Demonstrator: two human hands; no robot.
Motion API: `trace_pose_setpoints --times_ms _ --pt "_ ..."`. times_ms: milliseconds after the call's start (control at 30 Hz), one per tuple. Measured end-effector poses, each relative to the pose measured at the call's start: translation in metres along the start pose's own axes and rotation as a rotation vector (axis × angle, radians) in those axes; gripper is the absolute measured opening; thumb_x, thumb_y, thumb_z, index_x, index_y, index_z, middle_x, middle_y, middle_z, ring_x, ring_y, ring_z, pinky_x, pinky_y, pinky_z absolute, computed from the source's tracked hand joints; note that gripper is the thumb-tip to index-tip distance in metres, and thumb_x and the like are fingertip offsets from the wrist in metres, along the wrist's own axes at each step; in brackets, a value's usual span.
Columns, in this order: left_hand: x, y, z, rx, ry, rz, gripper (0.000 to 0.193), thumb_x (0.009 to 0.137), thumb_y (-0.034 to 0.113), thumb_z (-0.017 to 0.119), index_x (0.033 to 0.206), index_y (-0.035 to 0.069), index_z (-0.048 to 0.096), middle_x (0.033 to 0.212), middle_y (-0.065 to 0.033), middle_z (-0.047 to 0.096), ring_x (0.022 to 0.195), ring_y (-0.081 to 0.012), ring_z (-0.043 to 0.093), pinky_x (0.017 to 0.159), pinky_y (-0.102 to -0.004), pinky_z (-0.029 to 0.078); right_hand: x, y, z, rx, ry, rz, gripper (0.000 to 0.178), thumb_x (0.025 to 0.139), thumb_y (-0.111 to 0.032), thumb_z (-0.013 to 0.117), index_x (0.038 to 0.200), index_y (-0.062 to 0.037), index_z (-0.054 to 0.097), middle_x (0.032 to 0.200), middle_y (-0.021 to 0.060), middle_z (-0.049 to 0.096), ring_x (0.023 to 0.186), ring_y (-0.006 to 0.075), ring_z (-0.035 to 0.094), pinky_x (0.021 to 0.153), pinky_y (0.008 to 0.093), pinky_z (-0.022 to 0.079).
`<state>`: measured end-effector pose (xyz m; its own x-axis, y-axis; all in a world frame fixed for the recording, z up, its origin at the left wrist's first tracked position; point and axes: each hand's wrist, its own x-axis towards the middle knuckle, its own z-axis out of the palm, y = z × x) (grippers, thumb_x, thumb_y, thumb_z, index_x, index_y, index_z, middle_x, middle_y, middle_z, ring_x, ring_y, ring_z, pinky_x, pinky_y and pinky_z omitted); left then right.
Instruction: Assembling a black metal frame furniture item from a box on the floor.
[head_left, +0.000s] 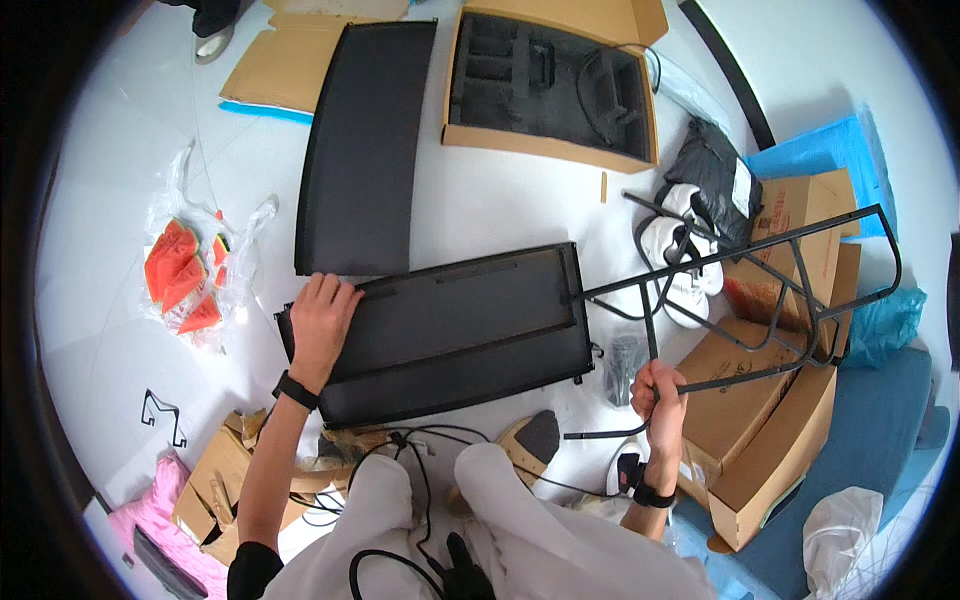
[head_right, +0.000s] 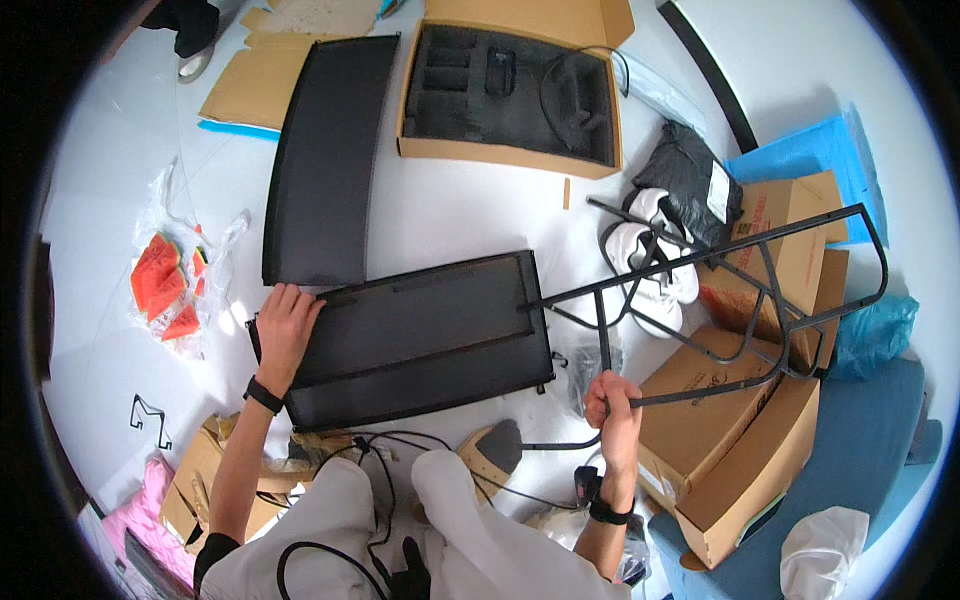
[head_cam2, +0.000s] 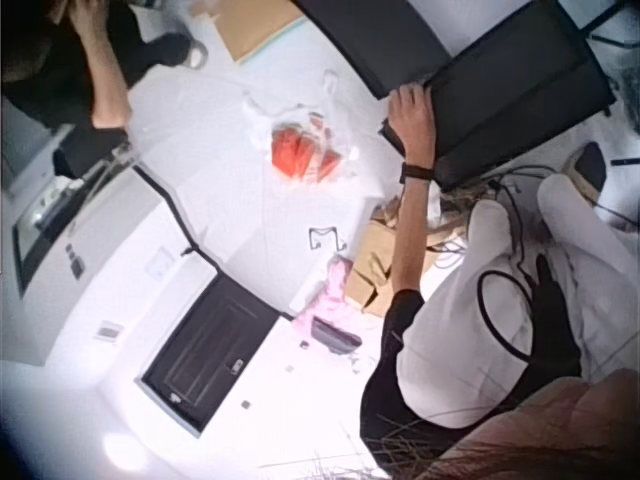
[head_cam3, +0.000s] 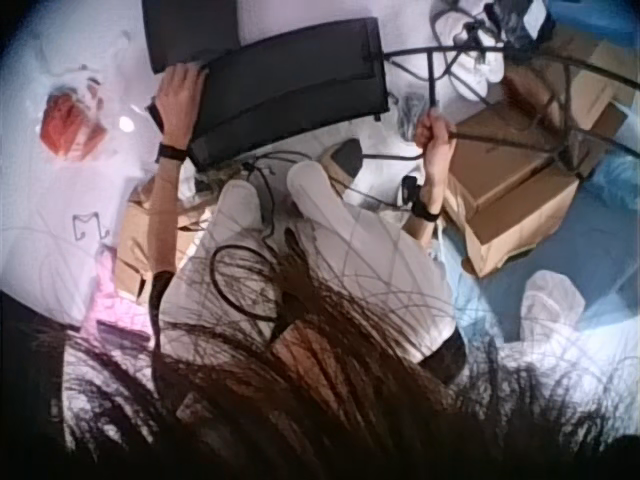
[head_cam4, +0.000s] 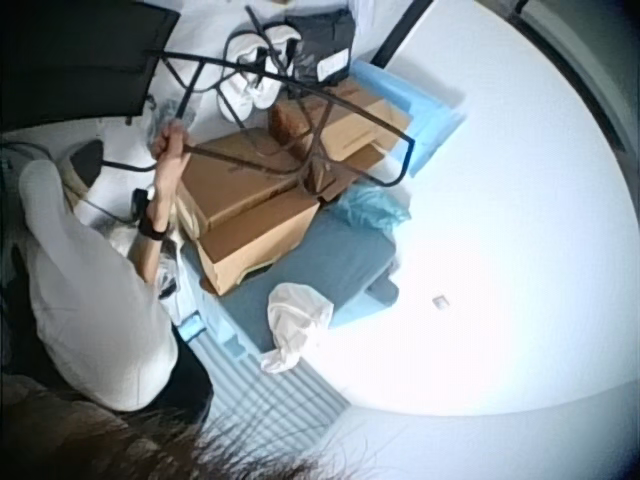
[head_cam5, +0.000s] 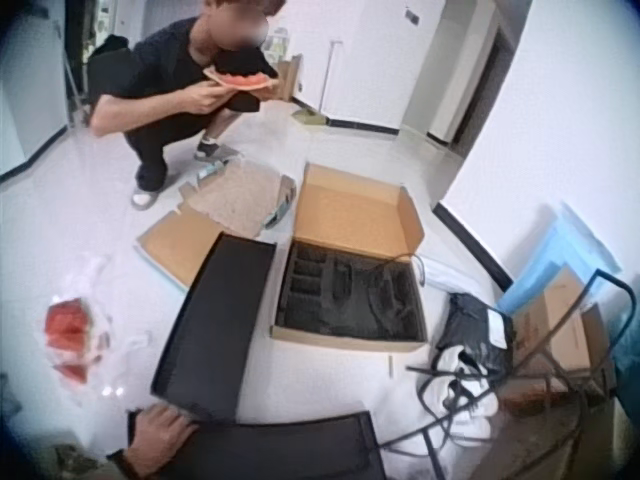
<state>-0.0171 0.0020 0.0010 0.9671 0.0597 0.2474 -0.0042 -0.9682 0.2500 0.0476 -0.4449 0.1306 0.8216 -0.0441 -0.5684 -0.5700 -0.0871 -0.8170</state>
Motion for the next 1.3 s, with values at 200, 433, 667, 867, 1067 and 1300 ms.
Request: trace_pose_setpoints --times_ms 200,433,667,867,1067,1300 --pt "0.004 0.013 0.001 -0.023 0.045 -0.051 0.022 0.08 0.009 0.077 0.091 0.003 0.059 0.09 -0.0124 0.054 0.089 -0.0339 0.057 0.074 -0.0426 0.05 0.003 0.003 0.006 0.049 -0.013 0.032 0.028 0.098 -0.019 0.052 0.073 -0.0091 0.049 0.063 -0.0052 0.04 0.053 0.004 0.032 0.047 0.0241 0.021" --pt "-0.04 0.012 -0.059 -0.223 0.011 -0.372 0.038 0.083 0.004 0.072 0.118 0.001 0.057 0.109 -0.0167 0.059 0.108 -0.0362 0.055 0.097 -0.0446 0.043 0.002 -0.036 -0.017 -0.231 0.12 -0.048 0.035 0.102 -0.028 0.053 0.077 -0.004 0.057 0.064 -0.0034 0.047 0.056 0.0048 0.04 0.049 0.0249 0.027" --pt "-0.178 -0.039 -0.113 -0.021 0.118 -0.757 0.04 0.088 0.003 0.065 0.125 -0.003 0.05 0.12 -0.02 0.055 0.116 -0.0383 0.052 0.102 -0.0464 0.04 0.04 -0.068 0.004 -0.547 0.345 -0.307 0.035 0.101 -0.026 0.054 0.084 0.0035 0.06 0.068 0.0025 0.053 0.066 0.0124 0.047 0.06 0.0316 0.039" --pt "-0.336 -0.046 -0.127 0.29 0.06 -0.976 0.069 0.09 0.022 0.07 0.145 -0.004 0.04 0.146 -0.0288 0.043 0.135 -0.0475 0.04 0.113 -0.0511 0.032 0.121 -0.035 0.002 -0.973 0.487 -0.812 0.02 0.097 -0.013 0.055 0.094 0.0062 0.061 0.067 0.0189 0.059 0.061 0.0303 0.057 0.057 0.0428 0.044" --pt "-0.331 -0.013 -0.145 0.345 -0.064 -1.018 0.079 0.085 0.027 0.075 0.148 -0.002 0.038 0.151 -0.0285 0.039 0.139 -0.0461 0.036 0.115 -0.0521 0.029 0.148 -0.042 0.084 -1.126 0.445 -0.665 0.023 0.088 -0.007 0.057 0.104 0.0051 0.046 0.073 0.0258 0.068 0.069 0.0438 0.07 0.061 0.053 0.056" --pt "-0.365 -0.009 -0.163 0.245 -0.175 -0.905 0.092 0.079 0.033 0.081 0.152 0.0 0.036 0.156 -0.0281 0.033 0.145 -0.0445 0.031 0.118 -0.0532 0.026 0.207 0.044 0.134 -1.339 0.388 -1.018 0.006 0.093 -0.005 0.054 0.094 0.0002 0.052 0.079 0.0177 0.07 0.067 0.0344 0.069 0.052 0.0409 0.053"
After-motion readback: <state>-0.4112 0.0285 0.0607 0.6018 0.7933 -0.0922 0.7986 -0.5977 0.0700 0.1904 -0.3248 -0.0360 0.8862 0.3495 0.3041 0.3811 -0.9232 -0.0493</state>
